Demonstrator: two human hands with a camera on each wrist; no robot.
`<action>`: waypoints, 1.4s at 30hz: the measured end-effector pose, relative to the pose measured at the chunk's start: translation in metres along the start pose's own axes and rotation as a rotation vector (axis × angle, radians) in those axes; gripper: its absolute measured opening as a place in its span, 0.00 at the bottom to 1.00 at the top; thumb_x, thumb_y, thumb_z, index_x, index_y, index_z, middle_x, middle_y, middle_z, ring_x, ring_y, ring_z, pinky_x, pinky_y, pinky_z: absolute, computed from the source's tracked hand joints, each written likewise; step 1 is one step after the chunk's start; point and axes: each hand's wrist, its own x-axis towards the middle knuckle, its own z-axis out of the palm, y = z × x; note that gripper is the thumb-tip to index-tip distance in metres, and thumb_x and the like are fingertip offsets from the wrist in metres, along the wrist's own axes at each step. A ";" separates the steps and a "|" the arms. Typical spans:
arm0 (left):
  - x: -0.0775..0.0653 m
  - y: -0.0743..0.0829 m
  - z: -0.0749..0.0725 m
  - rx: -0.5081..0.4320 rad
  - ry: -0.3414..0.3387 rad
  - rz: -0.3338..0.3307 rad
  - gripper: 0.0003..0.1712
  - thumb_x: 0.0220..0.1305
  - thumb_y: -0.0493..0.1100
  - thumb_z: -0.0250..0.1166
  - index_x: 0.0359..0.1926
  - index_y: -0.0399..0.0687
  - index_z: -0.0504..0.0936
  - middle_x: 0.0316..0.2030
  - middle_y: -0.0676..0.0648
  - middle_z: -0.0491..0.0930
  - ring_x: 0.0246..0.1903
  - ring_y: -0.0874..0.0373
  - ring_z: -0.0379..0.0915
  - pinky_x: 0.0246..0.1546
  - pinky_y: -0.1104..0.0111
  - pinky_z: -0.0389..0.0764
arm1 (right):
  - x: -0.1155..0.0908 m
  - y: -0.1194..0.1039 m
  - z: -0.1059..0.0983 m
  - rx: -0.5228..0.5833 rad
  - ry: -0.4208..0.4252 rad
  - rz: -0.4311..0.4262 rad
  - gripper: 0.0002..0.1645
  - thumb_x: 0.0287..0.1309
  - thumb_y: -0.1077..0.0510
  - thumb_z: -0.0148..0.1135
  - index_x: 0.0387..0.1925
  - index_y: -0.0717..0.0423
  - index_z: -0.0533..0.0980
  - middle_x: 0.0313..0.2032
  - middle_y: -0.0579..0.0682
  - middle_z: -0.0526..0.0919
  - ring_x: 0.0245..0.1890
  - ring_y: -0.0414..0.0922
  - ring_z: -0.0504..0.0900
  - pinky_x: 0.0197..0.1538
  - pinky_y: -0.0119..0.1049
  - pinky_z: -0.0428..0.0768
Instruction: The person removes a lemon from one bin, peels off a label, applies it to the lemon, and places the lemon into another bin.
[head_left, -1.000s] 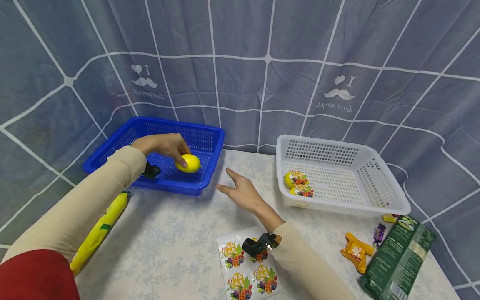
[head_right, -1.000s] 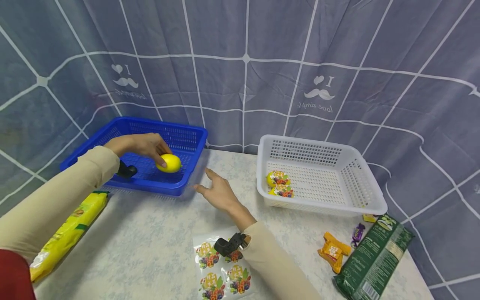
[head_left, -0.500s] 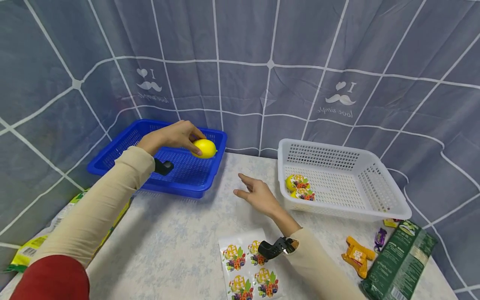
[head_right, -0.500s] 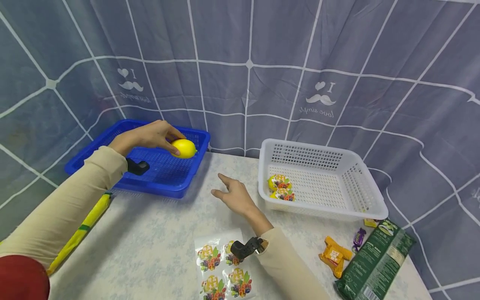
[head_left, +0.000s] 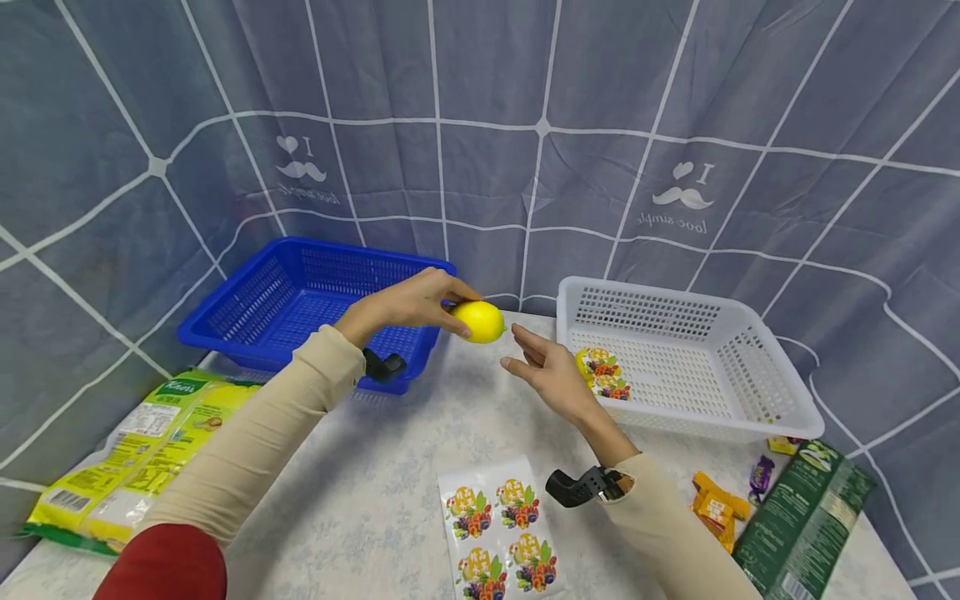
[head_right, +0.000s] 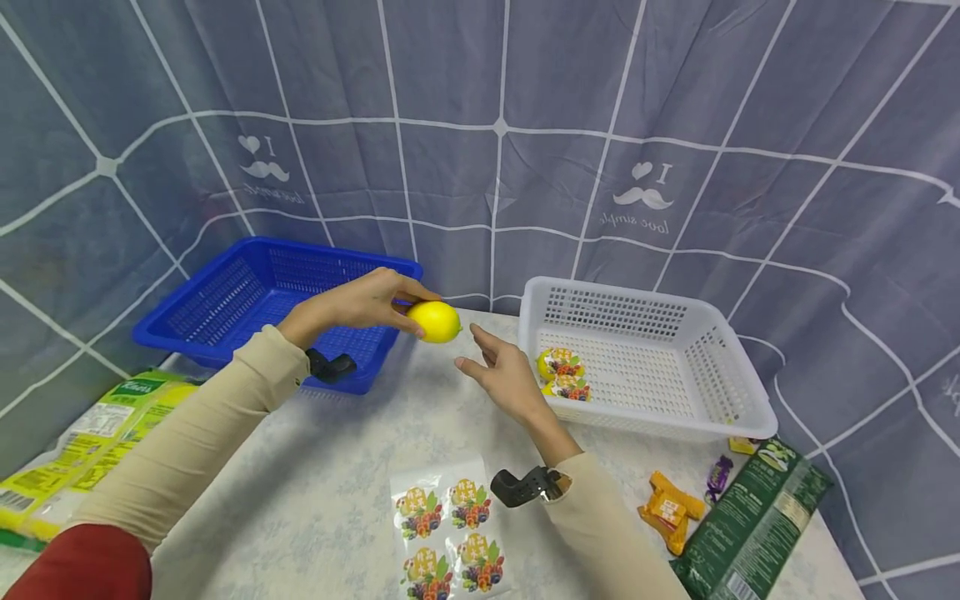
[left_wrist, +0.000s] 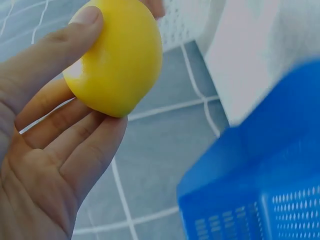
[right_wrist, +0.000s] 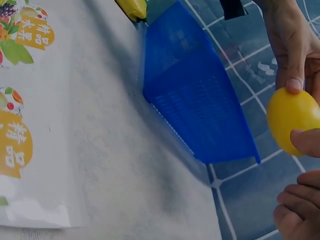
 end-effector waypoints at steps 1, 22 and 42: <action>0.002 0.001 0.004 -0.002 -0.005 0.010 0.30 0.57 0.38 0.74 0.59 0.35 0.78 0.54 0.41 0.81 0.54 0.49 0.77 0.55 0.62 0.78 | 0.000 0.000 -0.002 0.009 0.000 -0.006 0.38 0.66 0.56 0.63 0.73 0.58 0.60 0.72 0.52 0.61 0.71 0.48 0.61 0.67 0.42 0.67; 0.012 0.009 0.069 0.115 0.114 0.100 0.29 0.56 0.36 0.74 0.57 0.28 0.78 0.51 0.37 0.82 0.45 0.51 0.78 0.49 0.66 0.79 | -0.005 0.003 0.007 -0.039 0.040 0.005 0.41 0.64 0.69 0.60 0.74 0.67 0.52 0.73 0.63 0.55 0.70 0.53 0.59 0.66 0.39 0.67; 0.008 -0.026 0.128 0.074 0.125 0.042 0.26 0.53 0.34 0.75 0.54 0.32 0.81 0.46 0.40 0.84 0.41 0.54 0.79 0.47 0.67 0.80 | -0.011 0.046 0.026 -0.226 0.032 0.056 0.39 0.57 0.70 0.65 0.68 0.72 0.61 0.64 0.68 0.70 0.60 0.57 0.74 0.60 0.48 0.75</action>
